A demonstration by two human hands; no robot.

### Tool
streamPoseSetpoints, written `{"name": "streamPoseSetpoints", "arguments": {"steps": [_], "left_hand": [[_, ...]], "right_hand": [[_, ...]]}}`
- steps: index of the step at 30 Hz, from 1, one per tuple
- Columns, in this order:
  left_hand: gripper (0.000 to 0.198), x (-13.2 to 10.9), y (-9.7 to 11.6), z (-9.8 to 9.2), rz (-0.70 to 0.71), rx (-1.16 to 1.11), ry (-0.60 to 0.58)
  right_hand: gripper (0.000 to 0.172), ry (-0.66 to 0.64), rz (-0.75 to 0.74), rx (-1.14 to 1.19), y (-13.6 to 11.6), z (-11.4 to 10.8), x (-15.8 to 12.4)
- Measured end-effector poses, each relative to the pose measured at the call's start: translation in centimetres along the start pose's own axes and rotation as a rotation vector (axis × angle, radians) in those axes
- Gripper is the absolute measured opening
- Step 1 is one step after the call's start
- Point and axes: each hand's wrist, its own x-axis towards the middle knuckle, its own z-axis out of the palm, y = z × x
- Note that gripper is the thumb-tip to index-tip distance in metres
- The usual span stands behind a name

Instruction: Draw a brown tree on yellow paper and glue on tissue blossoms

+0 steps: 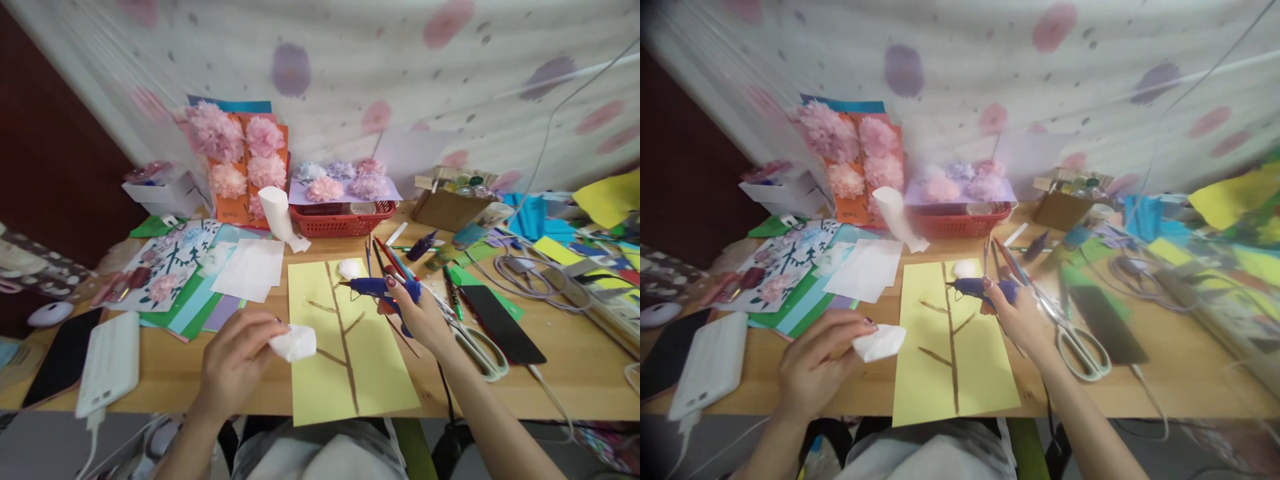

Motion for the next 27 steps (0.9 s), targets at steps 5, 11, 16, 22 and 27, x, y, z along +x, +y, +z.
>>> {"name": "streamPoseSetpoints", "arguments": {"steps": [5, 11, 16, 22, 27], "left_hand": [[0.021, 2.5, -3.5, 2.1, -0.58, -0.315, -0.336], [0.031, 4.5, -6.2, 5.7, -0.736, -0.343, -0.564], [0.031, 4.4, -6.5, 7.6, -0.767, -0.201, -0.524], [0.023, 4.7, -5.5, 8.2, -0.753, -0.063, -0.543], [0.016, 5.3, -4.7, 8.2, -0.702, 0.079, -0.523]], "right_hand": [[0.052, -0.021, 0.039, 0.033, 0.7, 0.6, 0.5], [0.054, -0.006, 0.07, 0.073, 1.3, 0.7, 0.8], [0.053, -0.006, 0.08, 0.127, 1.4, 0.7, 1.0], [0.052, -0.013, 0.075, 0.147, 1.3, 0.6, 0.8], [0.05, 0.003, 0.078, 0.128, 1.7, 0.5, 0.8]]}}
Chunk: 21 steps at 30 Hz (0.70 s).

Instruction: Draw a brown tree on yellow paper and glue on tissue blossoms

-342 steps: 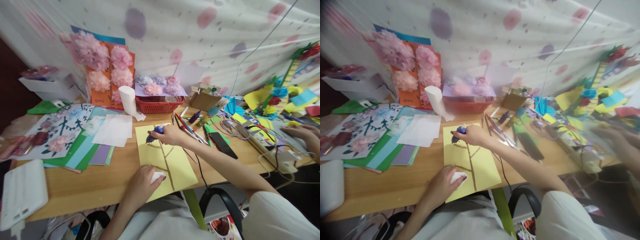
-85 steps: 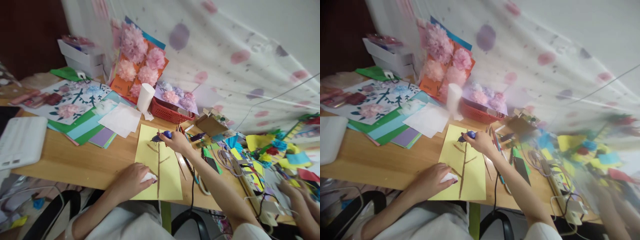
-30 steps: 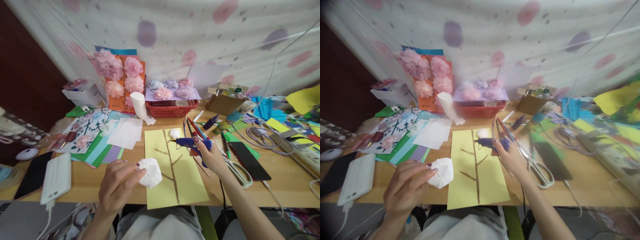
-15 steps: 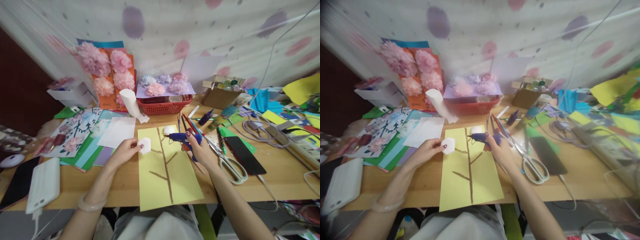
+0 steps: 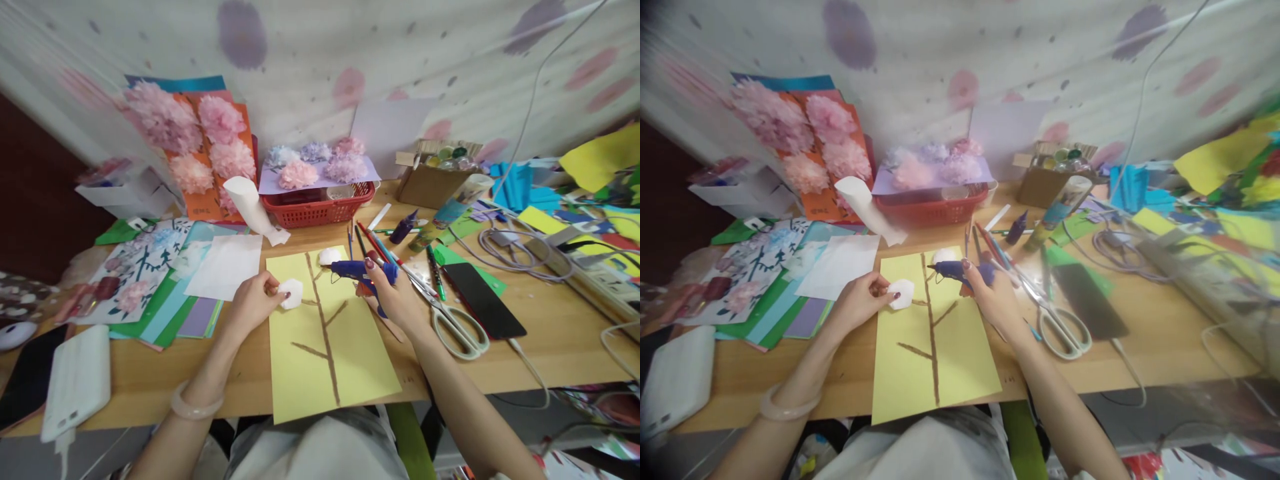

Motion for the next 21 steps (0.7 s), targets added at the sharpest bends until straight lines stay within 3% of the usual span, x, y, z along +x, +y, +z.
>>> {"name": "streamPoseSetpoints", "arguments": {"steps": [6, 10, 21], "left_hand": [[0.015, -0.1, -0.9, 1.1, 0.325, 0.168, 0.195], [0.027, -0.7, -1.4, 2.2, 0.477, 0.27, 0.204], [0.042, -0.7, -2.3, 3.0, 0.496, 0.295, 0.122]], "right_hand": [[0.053, 0.048, -0.01, -0.015, 0.3, 0.2, 0.0], [0.056, 0.073, -0.003, -0.031, 0.5, 0.4, -0.1], [0.054, -0.023, 0.002, -0.063, 0.1, 0.5, -0.2]]}}
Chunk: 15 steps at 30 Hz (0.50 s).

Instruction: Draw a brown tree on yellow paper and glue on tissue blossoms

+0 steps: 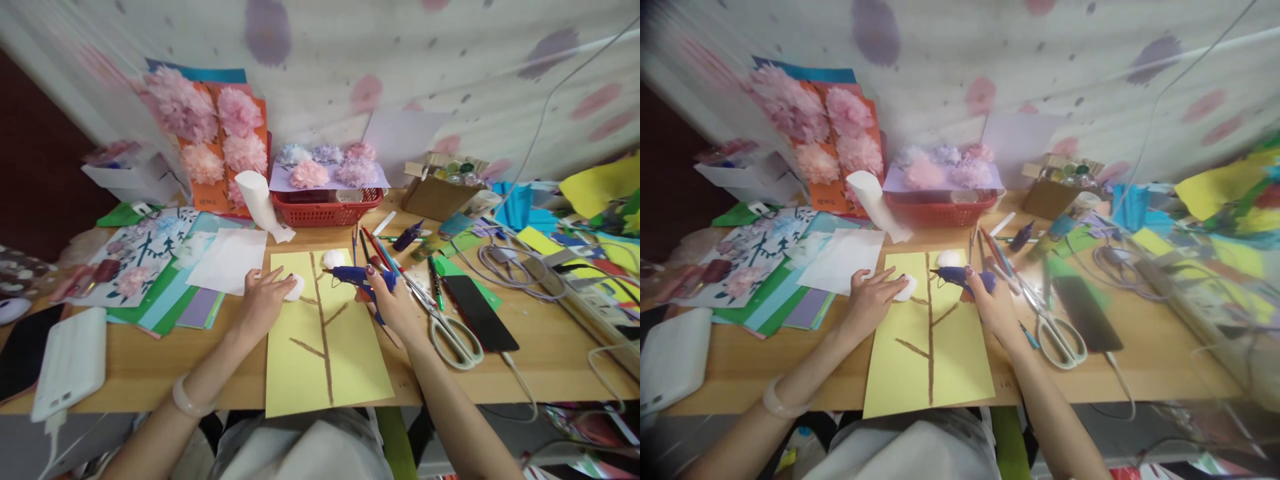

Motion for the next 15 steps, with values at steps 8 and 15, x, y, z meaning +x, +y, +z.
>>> {"name": "streamPoseSetpoints", "arguments": {"steps": [8, 15], "left_hand": [[0.031, 2.1, -1.2, -2.9, -0.093, -0.161, 0.007], [0.05, 5.9, 0.6, -1.2, -0.216, 0.18, 0.141]], "right_hand": [[0.059, -0.139, -0.032, -0.191, -0.8, 0.4, -0.4], [0.066, -0.128, -0.064, -0.229, -1.4, -0.1, -1.4]]}}
